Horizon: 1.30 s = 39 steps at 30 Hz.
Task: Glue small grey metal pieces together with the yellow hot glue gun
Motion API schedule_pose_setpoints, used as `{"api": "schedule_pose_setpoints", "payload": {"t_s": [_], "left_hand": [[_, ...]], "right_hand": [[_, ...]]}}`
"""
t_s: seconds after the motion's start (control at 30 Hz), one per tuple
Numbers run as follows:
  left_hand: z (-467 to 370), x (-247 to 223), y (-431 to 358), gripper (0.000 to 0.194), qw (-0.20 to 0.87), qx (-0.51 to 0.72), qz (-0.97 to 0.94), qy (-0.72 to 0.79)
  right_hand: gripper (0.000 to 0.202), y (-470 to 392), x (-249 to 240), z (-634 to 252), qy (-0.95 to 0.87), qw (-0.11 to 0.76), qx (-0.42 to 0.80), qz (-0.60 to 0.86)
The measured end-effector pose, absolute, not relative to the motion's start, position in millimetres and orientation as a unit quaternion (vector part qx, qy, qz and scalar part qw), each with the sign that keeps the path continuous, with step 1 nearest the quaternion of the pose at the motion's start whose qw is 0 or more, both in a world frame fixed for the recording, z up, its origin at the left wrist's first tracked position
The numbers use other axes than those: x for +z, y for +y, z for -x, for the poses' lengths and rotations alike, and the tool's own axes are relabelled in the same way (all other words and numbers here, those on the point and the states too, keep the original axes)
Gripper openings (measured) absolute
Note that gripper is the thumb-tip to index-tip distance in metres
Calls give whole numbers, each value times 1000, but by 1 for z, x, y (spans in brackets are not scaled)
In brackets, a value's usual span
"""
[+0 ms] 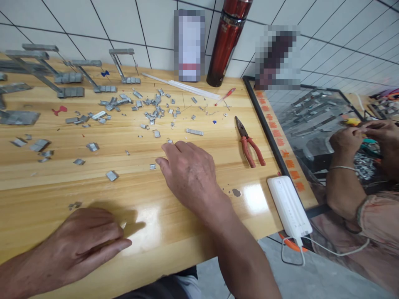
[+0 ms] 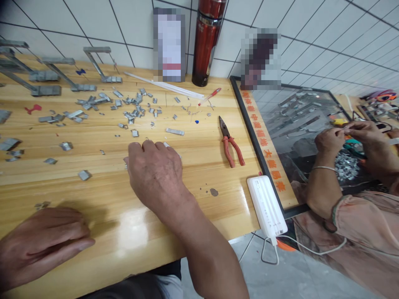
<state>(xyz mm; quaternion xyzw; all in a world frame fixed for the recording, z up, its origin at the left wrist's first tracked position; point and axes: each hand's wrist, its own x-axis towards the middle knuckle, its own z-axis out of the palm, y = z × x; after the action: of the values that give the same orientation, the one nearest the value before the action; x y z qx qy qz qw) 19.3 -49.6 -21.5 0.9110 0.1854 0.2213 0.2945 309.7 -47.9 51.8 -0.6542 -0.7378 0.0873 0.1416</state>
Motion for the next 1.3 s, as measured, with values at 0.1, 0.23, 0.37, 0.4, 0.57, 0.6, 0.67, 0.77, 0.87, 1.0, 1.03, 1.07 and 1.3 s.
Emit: {"api": "schedule_pose_setpoints", "payload": {"t_s": [0.1,0.23,0.37,0.4,0.57,0.6,0.67,0.77,0.87,1.0,1.03,1.07,1.3], "left_hand": [[-20,-22,-50,29,300,222,-909,185],[-24,-17,-48,30,286,226,-913,180],[-31,-7,-43,34,255,202,-933,155],[-33,-5,-43,36,244,204,-936,150],[-40,-6,-41,49,201,220,-942,152],[-40,-7,-41,52,191,240,-943,132],[-41,-11,-40,55,187,245,-942,131],[-42,-18,-39,55,186,263,-937,132],[-43,-25,-39,60,198,257,-934,146],[-43,-31,-38,66,228,235,-932,158],[-43,-32,-38,65,236,226,-931,161],[-43,-33,-38,65,243,219,-930,168],[-44,-28,-38,55,264,189,-926,190]], "right_hand": [[26,-47,51,-310,-735,141,91,656],[25,-45,49,-312,-729,136,92,665],[24,-41,46,-319,-709,142,94,684],[24,-39,45,-321,-702,145,96,690],[28,-29,39,-330,-655,161,103,731],[28,-27,37,-332,-652,163,104,733],[30,-23,33,-335,-652,168,103,732],[33,-19,25,-340,-646,165,92,740],[35,-17,18,-345,-640,175,85,743],[36,-13,14,-349,-632,193,86,746],[36,-13,16,-348,-629,195,85,747],[36,-13,18,-347,-625,195,84,751],[25,-14,37,-327,-587,157,84,790]]}}
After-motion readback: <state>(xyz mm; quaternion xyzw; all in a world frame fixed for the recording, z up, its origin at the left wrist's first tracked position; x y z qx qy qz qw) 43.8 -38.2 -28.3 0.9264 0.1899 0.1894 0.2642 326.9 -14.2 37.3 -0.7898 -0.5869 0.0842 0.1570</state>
